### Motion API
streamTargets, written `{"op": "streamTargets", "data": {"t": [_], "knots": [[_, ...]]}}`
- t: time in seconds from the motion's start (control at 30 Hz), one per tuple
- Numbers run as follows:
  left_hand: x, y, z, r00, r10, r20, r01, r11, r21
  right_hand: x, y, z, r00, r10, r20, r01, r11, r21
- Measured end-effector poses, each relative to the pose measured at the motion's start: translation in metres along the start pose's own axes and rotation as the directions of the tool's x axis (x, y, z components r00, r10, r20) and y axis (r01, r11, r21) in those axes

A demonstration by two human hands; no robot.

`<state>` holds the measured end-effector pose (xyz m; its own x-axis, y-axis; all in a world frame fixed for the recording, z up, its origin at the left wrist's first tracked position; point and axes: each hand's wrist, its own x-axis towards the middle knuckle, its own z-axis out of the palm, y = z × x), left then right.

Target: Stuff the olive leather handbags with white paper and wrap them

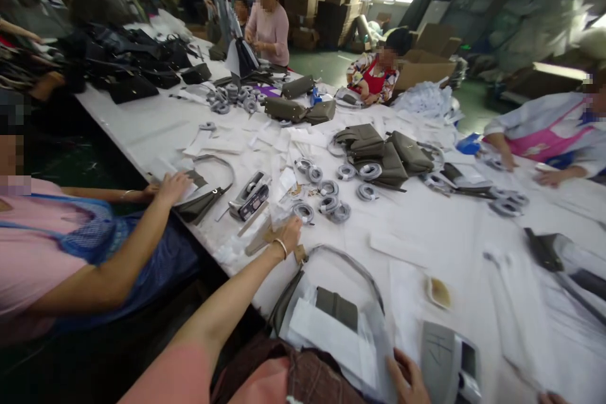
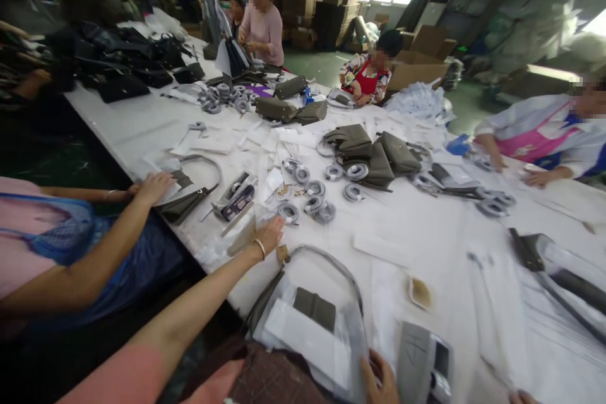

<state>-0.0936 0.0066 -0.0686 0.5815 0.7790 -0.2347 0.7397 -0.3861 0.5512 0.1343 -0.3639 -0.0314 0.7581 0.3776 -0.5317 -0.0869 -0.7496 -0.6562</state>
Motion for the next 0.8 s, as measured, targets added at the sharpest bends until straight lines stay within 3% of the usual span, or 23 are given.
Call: {"op": "streamTargets", "data": {"t": [0.07,0.17,0.27,0.37,0.43,0.53,0.57,0.6,0.63,0.73,0.8], "knots": [[0.031,0.004,0.002,0.999,0.031,0.005,-0.031,0.999,0.025,-0.005,-0.003,-0.004,0.999,-0.007,-0.045,0.006,1.0,-0.028],[0.055,0.002,0.002,0.997,0.07,0.035,-0.072,0.996,0.053,-0.014,0.003,-0.01,0.994,-0.025,-0.107,0.016,0.997,-0.081],[0.055,-0.001,-0.003,0.986,0.154,0.059,-0.158,0.985,0.075,-0.022,0.011,-0.016,0.983,0.008,-0.183,-0.023,0.996,-0.082],[0.041,0.006,-0.009,0.944,0.315,0.103,-0.323,0.944,0.072,-0.029,0.013,-0.012,0.978,0.046,-0.205,-0.066,0.994,-0.089],[0.031,0.017,-0.007,0.857,0.487,0.168,-0.498,0.867,0.031,-0.033,0.009,-0.004,0.979,0.04,-0.2,-0.06,0.994,-0.096],[0.018,0.032,0.005,0.59,0.772,0.237,-0.776,0.623,-0.098,-0.036,-0.008,0.01,0.959,-0.04,-0.282,0.011,0.995,-0.104],[0.015,0.034,0.012,0.528,0.818,0.23,-0.816,0.563,-0.132,-0.037,-0.016,0.015,0.948,-0.081,-0.309,0.044,0.991,-0.125],[0.013,0.034,0.018,0.508,0.834,0.215,-0.827,0.542,-0.15,-0.036,-0.024,0.019,0.937,-0.131,-0.323,0.084,0.984,-0.157],[0.01,0.033,0.024,0.529,0.825,0.197,-0.814,0.559,-0.156,-0.035,-0.034,0.023,0.928,-0.188,-0.323,0.129,0.972,-0.196],[0.0,0.024,0.04,0.648,0.747,0.145,-0.731,0.664,-0.155,-0.026,-0.064,0.036,0.89,-0.389,-0.238,0.316,0.903,-0.291],[-0.01,0.021,0.047,0.716,0.689,0.111,-0.671,0.724,-0.163,-0.016,-0.087,0.05,0.835,-0.531,-0.141,0.47,0.824,-0.316]]}}
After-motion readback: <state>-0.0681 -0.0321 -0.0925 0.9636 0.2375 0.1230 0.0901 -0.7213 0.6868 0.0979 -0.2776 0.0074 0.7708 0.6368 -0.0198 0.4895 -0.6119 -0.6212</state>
